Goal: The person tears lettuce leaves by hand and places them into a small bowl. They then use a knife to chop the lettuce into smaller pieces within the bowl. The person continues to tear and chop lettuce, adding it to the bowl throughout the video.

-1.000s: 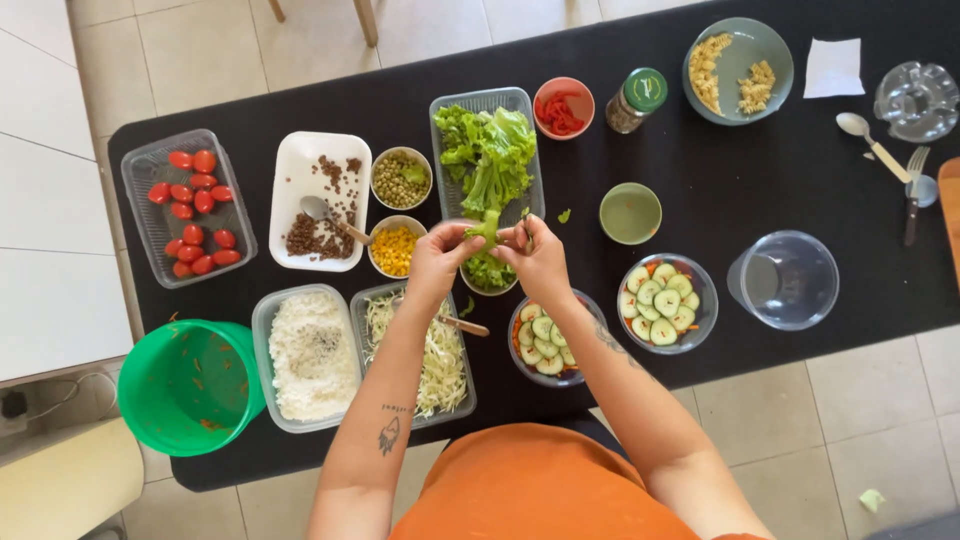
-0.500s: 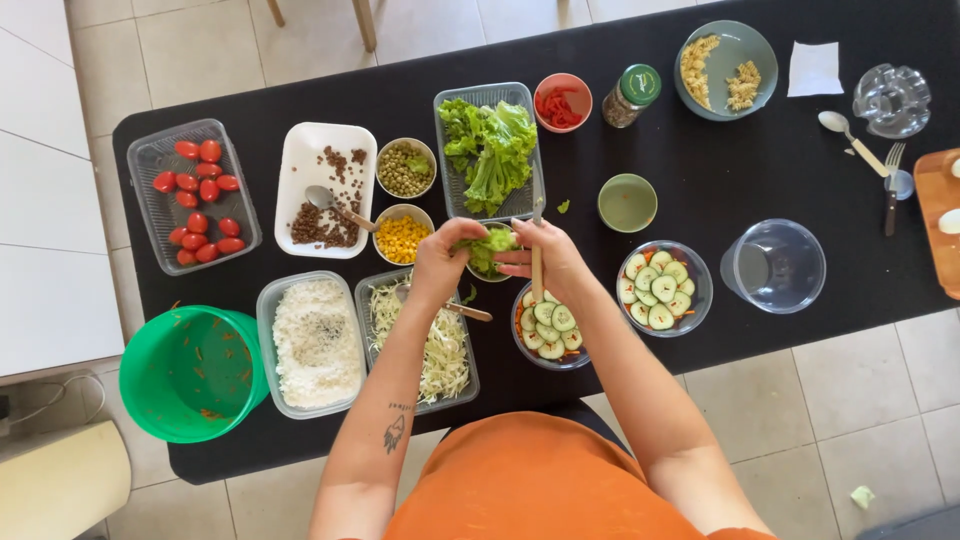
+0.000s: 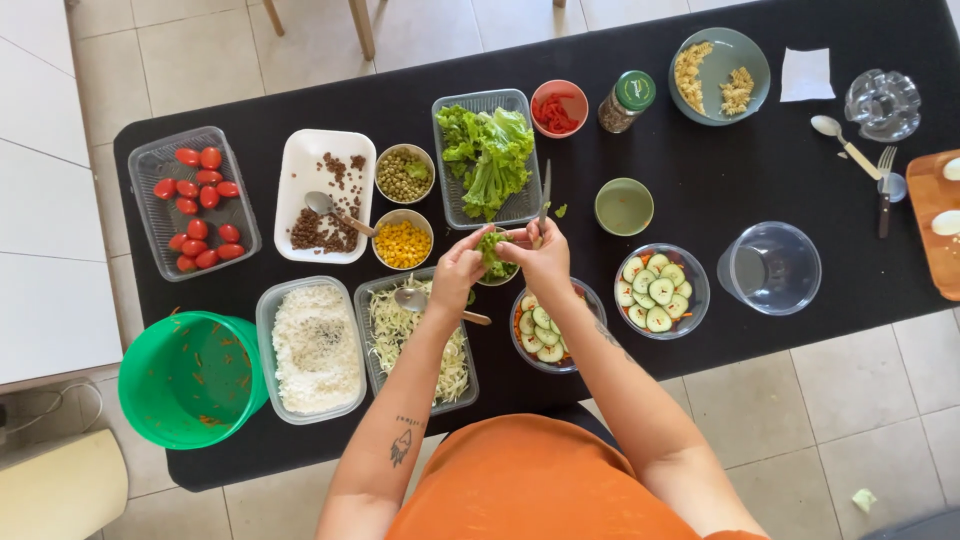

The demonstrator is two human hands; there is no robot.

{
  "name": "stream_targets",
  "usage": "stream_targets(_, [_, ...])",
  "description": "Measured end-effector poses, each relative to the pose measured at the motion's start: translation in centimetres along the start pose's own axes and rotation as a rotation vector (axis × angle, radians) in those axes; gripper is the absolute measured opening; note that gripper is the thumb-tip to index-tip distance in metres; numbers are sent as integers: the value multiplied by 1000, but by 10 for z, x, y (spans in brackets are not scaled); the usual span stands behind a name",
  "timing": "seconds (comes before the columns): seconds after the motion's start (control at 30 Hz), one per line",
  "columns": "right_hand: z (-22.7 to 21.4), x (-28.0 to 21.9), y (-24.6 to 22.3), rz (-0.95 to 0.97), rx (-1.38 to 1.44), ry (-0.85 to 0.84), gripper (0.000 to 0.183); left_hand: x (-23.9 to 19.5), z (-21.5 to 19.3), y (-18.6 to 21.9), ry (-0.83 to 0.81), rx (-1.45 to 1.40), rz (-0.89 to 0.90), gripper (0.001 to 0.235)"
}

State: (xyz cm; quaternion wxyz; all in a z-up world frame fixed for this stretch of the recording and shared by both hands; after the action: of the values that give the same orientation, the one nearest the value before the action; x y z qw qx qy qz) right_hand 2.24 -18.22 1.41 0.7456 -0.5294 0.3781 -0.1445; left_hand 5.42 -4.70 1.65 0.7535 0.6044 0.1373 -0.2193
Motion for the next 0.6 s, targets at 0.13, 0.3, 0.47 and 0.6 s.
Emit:
stream_targets(0.13, [-1, -2, 5, 70, 83, 96, 52, 0, 3, 5, 17, 100, 177, 37])
stream_targets(0.3, [-5, -1, 4, 91, -287, 35, 46, 32, -30, -51, 223, -12, 73, 29])
stream_targets(0.47, [-19, 15, 35, -131, -602, -73, 38, 26, -33, -46, 163, -116, -85, 29])
stream_targets(0.6, [-16, 7, 46, -189, -522, -176, 30, 21, -24, -35, 53, -207, -208, 28])
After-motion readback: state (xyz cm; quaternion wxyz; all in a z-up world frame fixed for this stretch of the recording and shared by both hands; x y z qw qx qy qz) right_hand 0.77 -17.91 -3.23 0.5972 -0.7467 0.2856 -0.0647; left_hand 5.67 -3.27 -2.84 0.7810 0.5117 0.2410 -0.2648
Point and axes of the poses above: each hand's wrist, its own x-axis towards the middle knuckle, its own z-axis out of the palm, y = z × x, the point moved 8 cm from there along x, towards the middle knuckle, and after that the axes turned 15 degrees about y, right-handed, at the moved point
